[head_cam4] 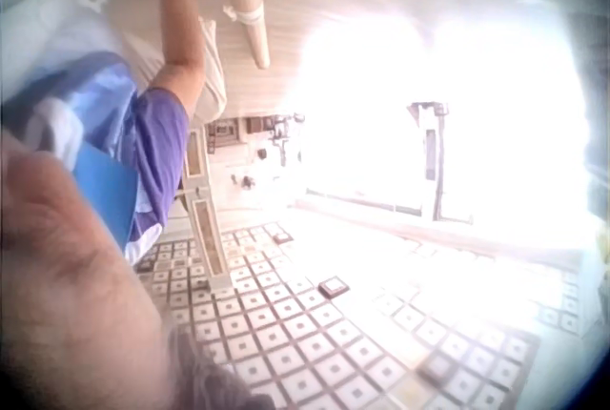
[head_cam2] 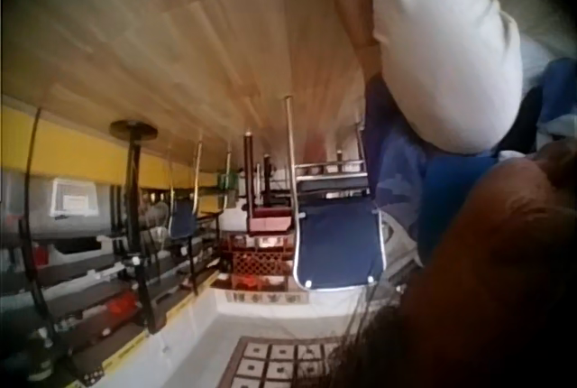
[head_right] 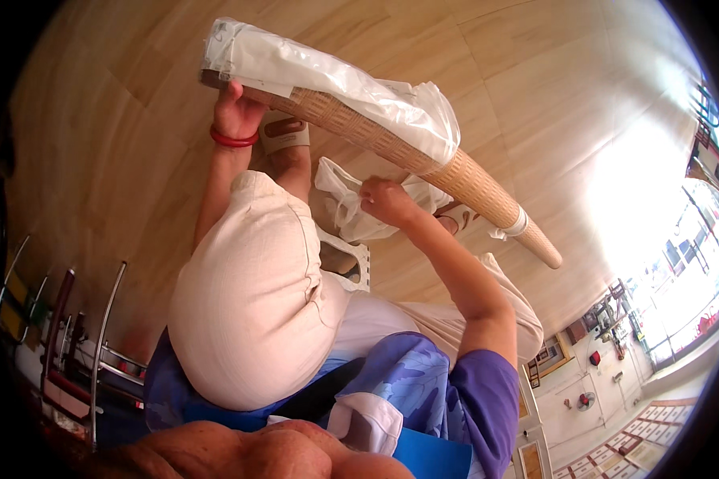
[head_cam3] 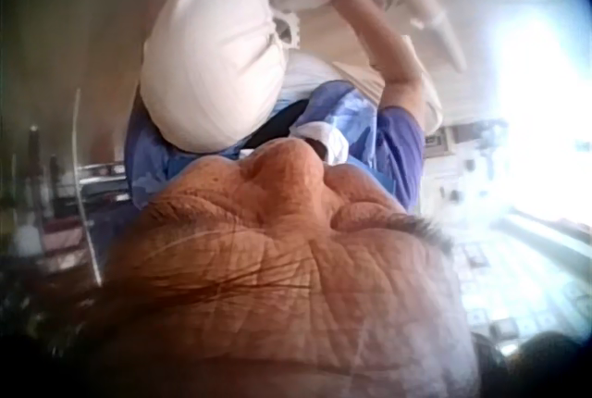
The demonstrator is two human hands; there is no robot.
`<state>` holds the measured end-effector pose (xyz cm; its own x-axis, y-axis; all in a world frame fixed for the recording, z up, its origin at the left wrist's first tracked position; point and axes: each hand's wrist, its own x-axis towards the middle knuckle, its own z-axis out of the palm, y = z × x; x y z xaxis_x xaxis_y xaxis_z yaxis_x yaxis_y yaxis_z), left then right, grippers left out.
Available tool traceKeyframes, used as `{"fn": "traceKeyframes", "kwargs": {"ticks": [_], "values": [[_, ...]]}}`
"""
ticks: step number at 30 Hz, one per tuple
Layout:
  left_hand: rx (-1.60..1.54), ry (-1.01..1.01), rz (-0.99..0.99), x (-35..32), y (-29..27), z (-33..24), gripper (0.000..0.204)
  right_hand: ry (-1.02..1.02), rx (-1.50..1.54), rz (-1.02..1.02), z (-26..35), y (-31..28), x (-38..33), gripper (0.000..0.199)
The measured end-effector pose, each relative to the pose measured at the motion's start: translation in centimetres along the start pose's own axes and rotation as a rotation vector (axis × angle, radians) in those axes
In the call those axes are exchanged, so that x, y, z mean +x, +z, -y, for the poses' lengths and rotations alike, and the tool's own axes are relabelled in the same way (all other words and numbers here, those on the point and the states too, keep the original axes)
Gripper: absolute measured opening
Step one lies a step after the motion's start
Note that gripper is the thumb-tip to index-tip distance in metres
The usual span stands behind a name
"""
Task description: The person rolls a bamboo mat, ties several white fabric strips around the roll to secure it, and slides the rolled mat into a clear plastic sleeve.
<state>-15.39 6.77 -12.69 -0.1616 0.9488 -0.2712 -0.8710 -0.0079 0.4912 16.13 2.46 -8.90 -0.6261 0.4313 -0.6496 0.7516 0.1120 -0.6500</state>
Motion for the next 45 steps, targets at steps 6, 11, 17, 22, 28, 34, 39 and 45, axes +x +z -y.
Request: {"fn": "traceKeyframes", "kwargs": {"ticks": [6,11,17,22,28,34,39,45], "values": [[0.026,-0.043,-0.039,0.0,-1.4,0.2,0.075,0.413,1.049,-0.064,7.9,-15.6,-6.5,0.005],[0.068,-0.035,-0.023,0.2,-1.7,0.2,0.077,0.467,0.585,-0.7,11.4,-28.4,-8.1,0.01],[-0.013,0.05,-0.077,0.0,0.5,0.2,0.078,0.287,0.11,-1.076,15.2,-42.9,-8.2,0.021],[0.014,0.045,-0.047,-0.3,0.1,-0.3,0.079,0.103,0.112,-0.963,14.2,-44.6,-1.0,0.022],[-0.126,0.018,-0.011,-0.9,-0.6,-0.2,0.087,0.134,0.353,-0.618,11.0,-35.7,9.0,0.034],[-0.111,0.083,0.274,0.6,3.6,-2.4,0.101,0.037,0.161,-0.38,13.2,-23.8,16.0,0.025],[-0.101,0.096,0.211,-0.1,4.2,-2.5,0.098,-0.343,-0.158,-0.034,16.0,-18.7,19.3,0.02],[-0.133,-0.025,0.08,-1.9,-0.8,-0.8,0.085,-0.353,-0.323,-0.048,17.7,-18.1,20.2,0.014]]}}
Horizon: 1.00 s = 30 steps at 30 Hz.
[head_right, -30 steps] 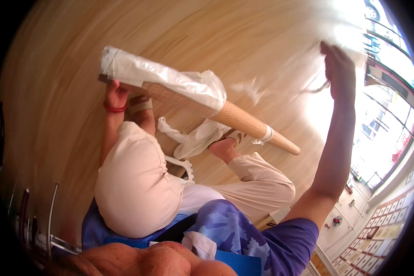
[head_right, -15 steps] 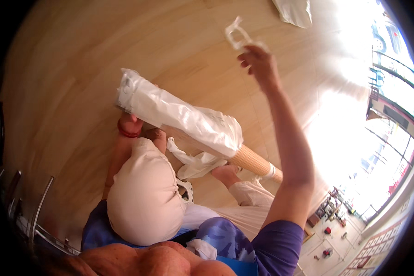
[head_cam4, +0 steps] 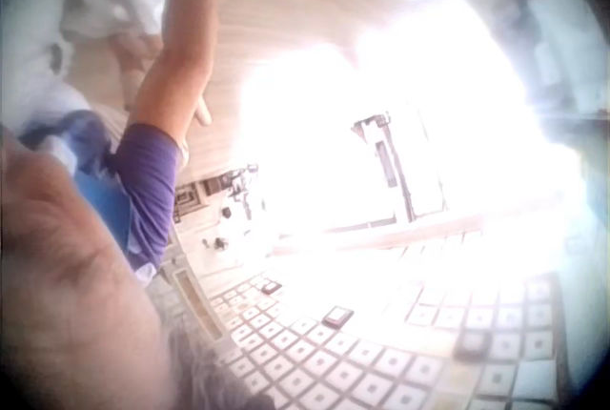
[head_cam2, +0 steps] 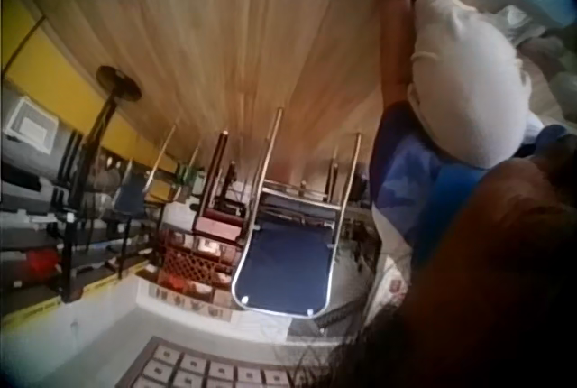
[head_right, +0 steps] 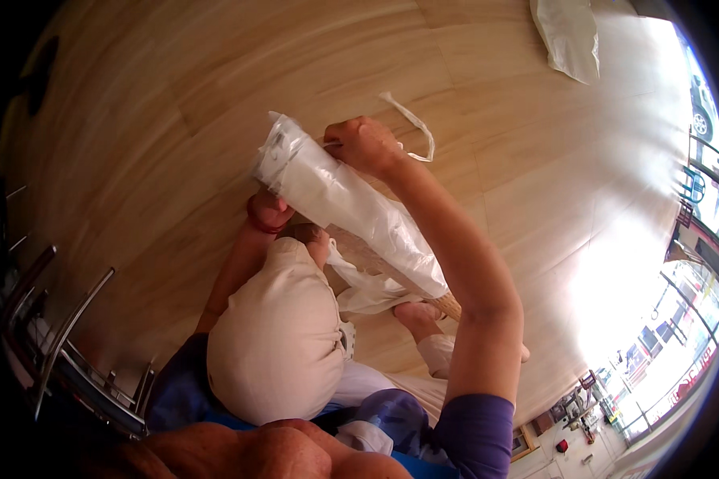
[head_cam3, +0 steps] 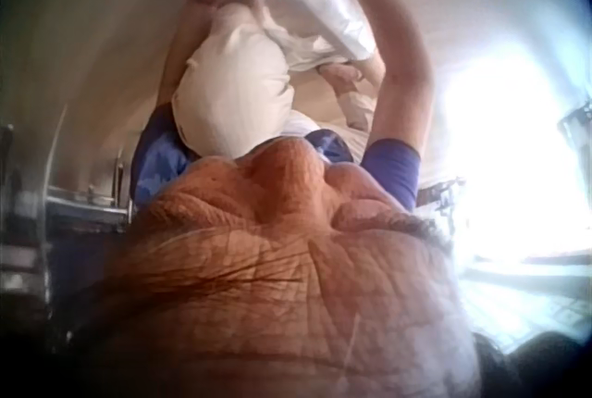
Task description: The person rolls a bamboo mat, ties several white fabric strips around the roll to secure it, and slides the rolled mat into a clear plastic sleeve.
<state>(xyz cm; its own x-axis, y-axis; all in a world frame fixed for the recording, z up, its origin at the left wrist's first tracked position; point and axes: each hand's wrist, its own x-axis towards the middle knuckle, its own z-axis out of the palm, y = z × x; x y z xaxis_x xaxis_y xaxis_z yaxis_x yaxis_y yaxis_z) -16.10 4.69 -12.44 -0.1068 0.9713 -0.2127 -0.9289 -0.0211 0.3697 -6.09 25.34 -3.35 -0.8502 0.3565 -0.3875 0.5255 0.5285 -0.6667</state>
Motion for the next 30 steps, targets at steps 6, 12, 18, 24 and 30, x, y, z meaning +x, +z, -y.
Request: {"fn": "traceKeyframes", "kwargs": {"ticks": [6,12,18,24,30], "values": [[-0.021,-0.065,-0.14,1.3,2.2,-0.6,0.074,0.088,0.146,-0.071,-1.7,1.2,0.1,0.02],[0.003,-0.013,-0.147,1.7,0.5,0.3,0.07,0.236,0.278,-0.151,-0.1,1.0,-0.2,0.025],[0.007,-0.012,-0.093,2.2,1.2,0.0,0.073,0.205,0.253,-0.259,2.3,0.9,-1.6,0.023],[0.004,-0.018,0.004,2.1,0.3,0.0,0.076,0.2,0.314,-0.284,5.3,-0.1,-5.7,0.023],[0.607,0.137,0.127,0.8,-2.3,0.6,0.097,0.289,0.169,-0.255,1.7,-3.8,-5.8,0.019]]}}
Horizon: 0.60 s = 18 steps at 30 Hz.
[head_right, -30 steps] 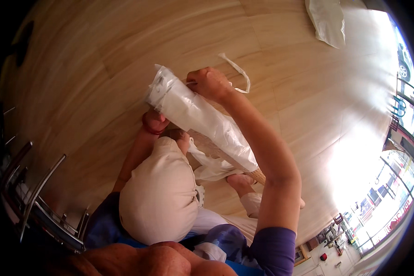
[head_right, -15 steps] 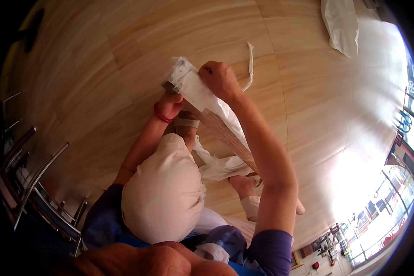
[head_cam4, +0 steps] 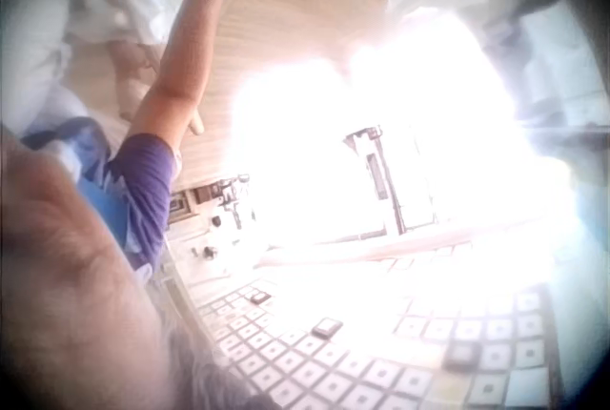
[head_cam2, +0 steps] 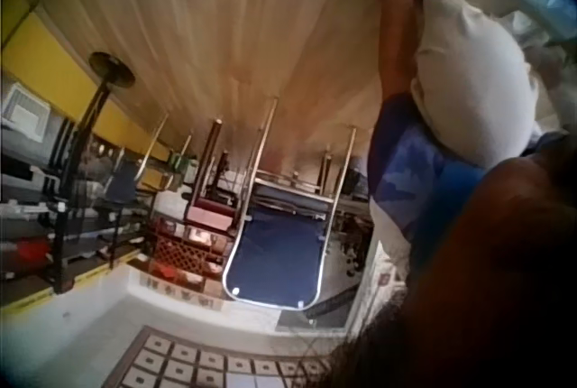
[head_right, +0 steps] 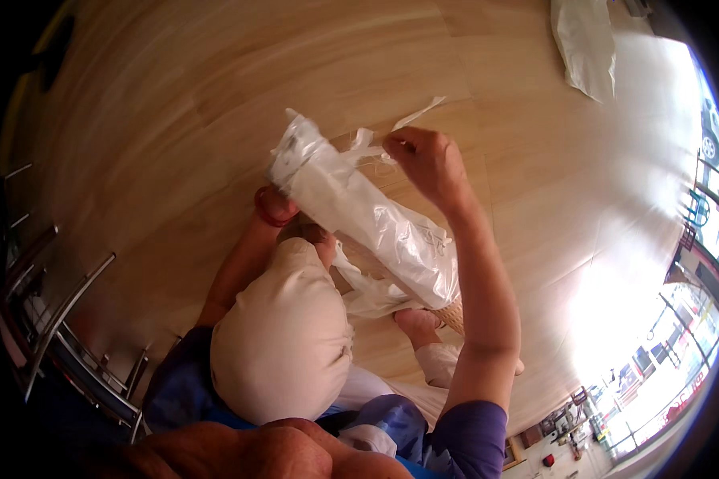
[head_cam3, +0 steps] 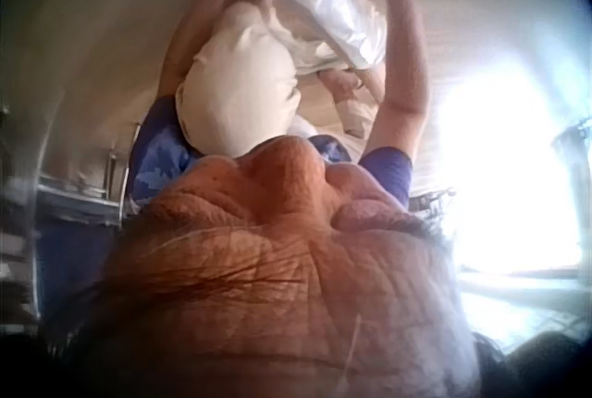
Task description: The person rolls a bamboo mat, ties several white fabric strips around the roll to secure it, and slides the rolled mat into a clear plastic sleeve.
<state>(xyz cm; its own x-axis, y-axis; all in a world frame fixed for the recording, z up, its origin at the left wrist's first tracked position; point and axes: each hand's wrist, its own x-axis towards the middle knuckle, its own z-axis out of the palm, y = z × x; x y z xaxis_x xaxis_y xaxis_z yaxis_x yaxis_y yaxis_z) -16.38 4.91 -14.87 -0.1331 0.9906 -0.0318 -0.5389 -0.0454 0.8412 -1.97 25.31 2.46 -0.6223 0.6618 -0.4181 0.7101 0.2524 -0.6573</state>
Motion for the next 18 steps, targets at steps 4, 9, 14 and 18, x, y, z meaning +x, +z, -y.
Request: {"fn": "traceKeyframes", "kwargs": {"ticks": [4,9,14,18], "values": [[-0.392,-0.029,0.007,-1.3,1.7,-1.4,0.108,-0.04,0.018,0.141,0.0,-0.4,0.8,0.018],[-0.013,0.208,0.041,0.2,3.2,-4.5,0.094,-0.087,0.008,0.076,-0.9,1.6,1.5,0.022],[-0.369,-0.023,-0.02,-0.4,2.9,-4.2,0.107,0.105,0.217,-0.091,0.1,1.6,0.5,0.023],[-0.436,-0.087,-0.201,-0.1,1.5,-1.9,0.088,0.06,0.272,-0.075,0.9,3.6,0.4,0.02]]}}
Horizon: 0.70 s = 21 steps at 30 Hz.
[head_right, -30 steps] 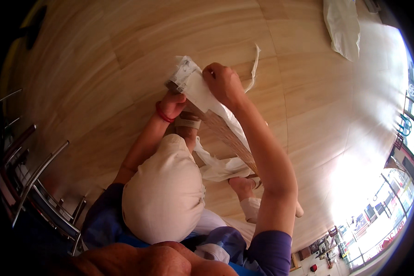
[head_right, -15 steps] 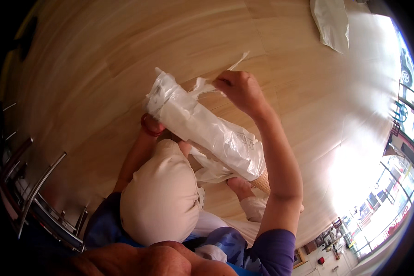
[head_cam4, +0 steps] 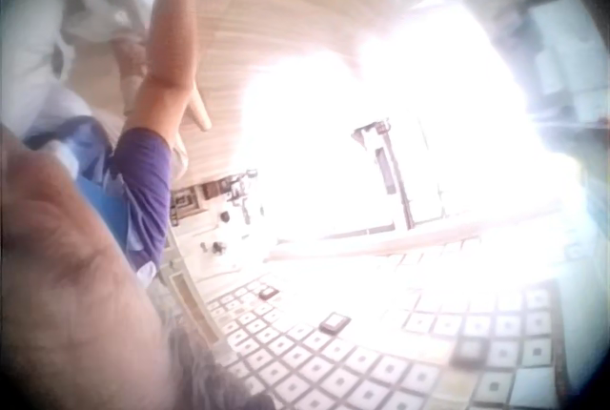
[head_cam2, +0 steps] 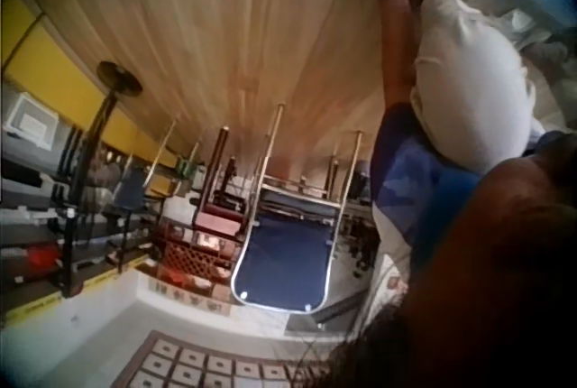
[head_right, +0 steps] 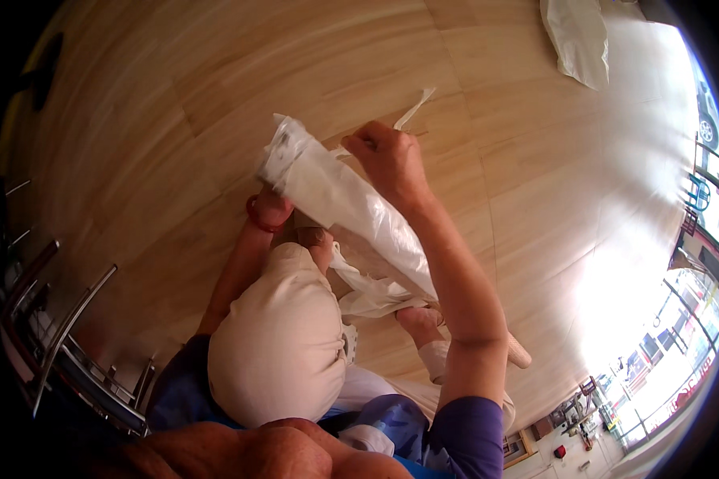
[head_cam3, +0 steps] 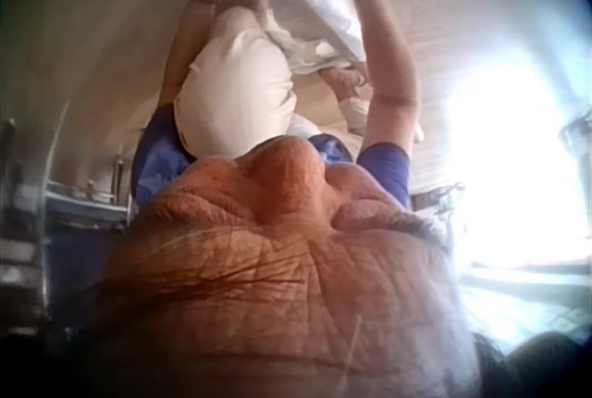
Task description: The person rolls a bamboo mat, ties several white fabric strips around the roll to secure it, and slides the rolled mat into a clear plastic sleeve.
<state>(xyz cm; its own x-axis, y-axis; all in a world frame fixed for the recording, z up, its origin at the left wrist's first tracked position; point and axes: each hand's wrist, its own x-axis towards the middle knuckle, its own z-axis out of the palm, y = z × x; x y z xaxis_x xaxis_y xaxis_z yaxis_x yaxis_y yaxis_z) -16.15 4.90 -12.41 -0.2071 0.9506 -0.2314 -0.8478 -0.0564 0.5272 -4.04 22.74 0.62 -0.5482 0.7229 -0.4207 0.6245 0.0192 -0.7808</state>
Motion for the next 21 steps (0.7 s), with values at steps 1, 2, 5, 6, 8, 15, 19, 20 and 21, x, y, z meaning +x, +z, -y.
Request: {"fn": "traceKeyframes", "kwargs": {"ticks": [1,2,5,6,8,15,19,20,21], "values": [[0.041,-0.036,-0.06,0.1,-0.4,0.0,0.082,-0.002,-0.018,0.014,0.1,0.8,0.3,0.022],[0.081,-0.072,-0.12,0.2,-0.8,0.0,0.077,0.006,-0.056,0.013,-0.1,1.8,0.6,0.023],[0.085,-0.224,-0.224,1.5,-1.3,0.3,0.054,-0.012,-0.165,-0.028,-3.8,4.4,2.5,0.029],[0.093,-0.253,-0.256,1.7,-1.4,0.1,0.051,0.06,-0.149,0.003,-3.6,4.8,3.1,0.031],[0.117,-0.3,-0.297,2.7,-1.5,-0.2,0.032,0.207,-0.119,0.063,-3.5,5.4,4.1,0.034],[0.274,-0.431,-0.321,5.1,-3.4,0.3,0.02,-0.025,-0.337,0.111,-7.7,7.4,6.3,0.052],[0.476,-0.554,-0.334,6.0,-3.3,-0.2,0.024,-0.012,-0.277,0.05,-9.2,7.9,6.6,0.059],[0.544,-0.617,-0.33,5.9,-3.3,-0.7,0.024,-0.005,-0.265,0.032,-9.4,8.0,6.6,0.06],[0.615,-0.68,-0.33,5.9,-3.4,-1.4,0.025,0.013,-0.25,0.033,-9.3,8.2,6.5,0.06]]}}
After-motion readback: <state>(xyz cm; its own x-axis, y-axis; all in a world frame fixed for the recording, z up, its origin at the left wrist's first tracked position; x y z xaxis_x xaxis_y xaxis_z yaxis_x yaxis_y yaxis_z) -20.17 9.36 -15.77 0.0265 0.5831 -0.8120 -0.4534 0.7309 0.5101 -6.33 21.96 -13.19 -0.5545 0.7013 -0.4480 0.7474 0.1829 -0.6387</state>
